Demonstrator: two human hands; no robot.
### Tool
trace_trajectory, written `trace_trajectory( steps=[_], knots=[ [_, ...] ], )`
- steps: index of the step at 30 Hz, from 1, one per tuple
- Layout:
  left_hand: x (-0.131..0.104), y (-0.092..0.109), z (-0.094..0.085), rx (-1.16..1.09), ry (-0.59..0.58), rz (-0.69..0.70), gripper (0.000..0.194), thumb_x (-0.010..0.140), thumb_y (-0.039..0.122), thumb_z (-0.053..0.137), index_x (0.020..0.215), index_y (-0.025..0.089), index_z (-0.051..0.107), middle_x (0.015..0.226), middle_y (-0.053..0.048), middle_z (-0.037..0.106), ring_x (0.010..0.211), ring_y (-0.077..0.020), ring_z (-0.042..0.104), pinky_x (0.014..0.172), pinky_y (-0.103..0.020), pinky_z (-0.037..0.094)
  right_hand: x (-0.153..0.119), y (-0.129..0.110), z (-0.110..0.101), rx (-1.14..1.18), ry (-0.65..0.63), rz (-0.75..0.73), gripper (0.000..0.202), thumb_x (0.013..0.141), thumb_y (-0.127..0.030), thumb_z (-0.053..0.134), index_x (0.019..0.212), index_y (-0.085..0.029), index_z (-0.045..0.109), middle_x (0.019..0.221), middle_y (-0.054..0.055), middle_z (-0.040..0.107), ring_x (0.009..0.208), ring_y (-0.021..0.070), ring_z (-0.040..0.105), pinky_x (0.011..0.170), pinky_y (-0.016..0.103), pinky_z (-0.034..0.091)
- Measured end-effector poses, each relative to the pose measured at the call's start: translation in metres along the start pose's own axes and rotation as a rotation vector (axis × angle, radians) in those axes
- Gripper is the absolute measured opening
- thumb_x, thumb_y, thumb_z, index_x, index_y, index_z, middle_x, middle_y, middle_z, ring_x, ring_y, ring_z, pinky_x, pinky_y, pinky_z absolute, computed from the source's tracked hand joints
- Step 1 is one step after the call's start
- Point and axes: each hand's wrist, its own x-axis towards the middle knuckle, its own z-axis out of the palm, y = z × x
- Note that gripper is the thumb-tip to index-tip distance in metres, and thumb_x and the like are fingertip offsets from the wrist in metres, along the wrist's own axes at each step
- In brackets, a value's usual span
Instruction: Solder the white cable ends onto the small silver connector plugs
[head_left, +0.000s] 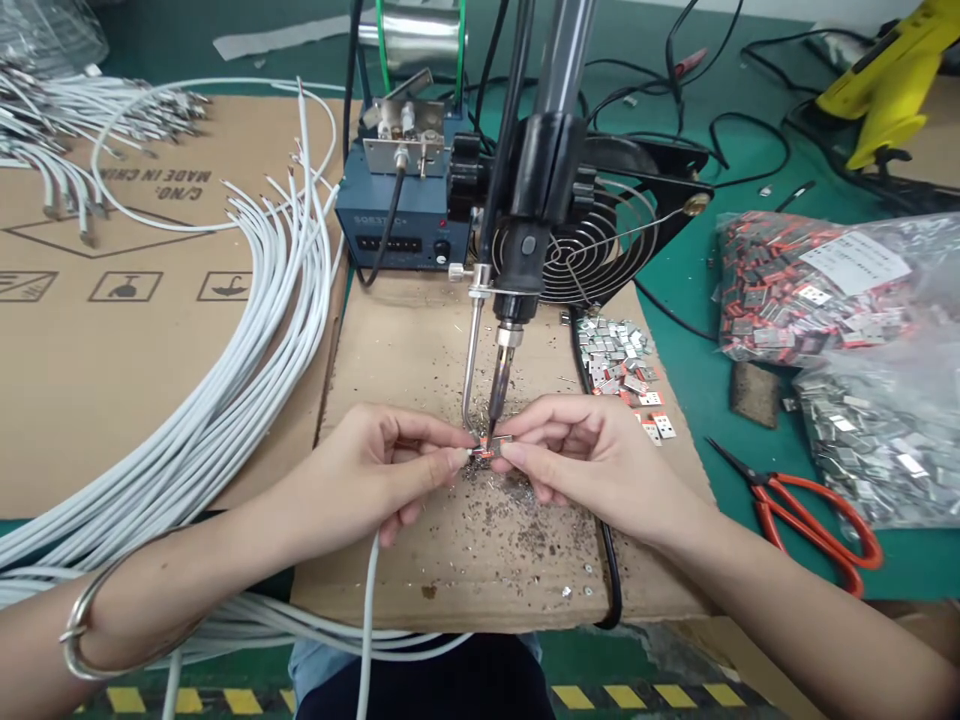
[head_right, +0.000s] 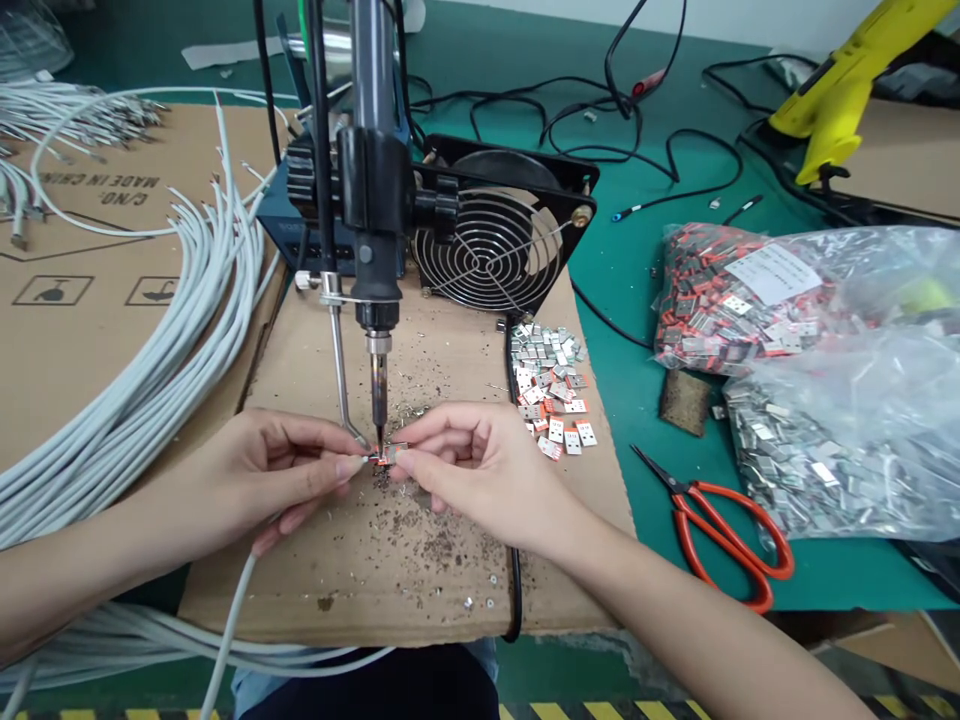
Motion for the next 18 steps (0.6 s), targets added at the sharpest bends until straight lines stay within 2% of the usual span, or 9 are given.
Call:
trace_trajectory(
  steps=[7,13,18],
  knots=[
    [-0.0006,-0.0002,-0.0012,-0.018,-0.037,0.024,0.023,0.074,0.031,0.062,0.086,0.012,0.063,0.040,0.007,0.049,0.029,-0.0041,0.040,0.029,-0.011,0.034,-0.0011,-0.0012,-0.0008,-0.061,-0.010,-0.026,0.014,0.063,-0.017,0.076,0.074,-0.014,0.067,0.065,0.003,0.070,0.040,0.0039,0.051,0.036,0.012,0.041],
    [0.0003,0.0002,0.0010,0.012,0.004,-0.006,0.024,0.075,0.029,0.061,0.091,0.012,0.064,0.040,0.007,0.047,0.030,-0.0052,0.040,0.029,-0.012,0.035,-0.0003,-0.0007,0.0025,-0.055,0.012,-0.036,0.020,0.059,-0.023,0.080,0.071,-0.014,0.066,0.063,0.003,0.069,0.041,0.0054,0.051,0.038,0.016,0.044],
    [-0.0007,0.0021,0.0029,0.011,0.014,-0.024,0.021,0.076,0.027,0.061,0.089,0.012,0.065,0.040,0.007,0.048,0.030,-0.0045,0.039,0.030,-0.011,0.034,-0.0002,0.0004,0.0020,-0.075,-0.002,-0.044,0.014,0.064,-0.021,0.076,0.072,-0.014,0.067,0.064,0.003,0.070,0.042,0.0055,0.052,0.039,0.016,0.045]
  ],
)
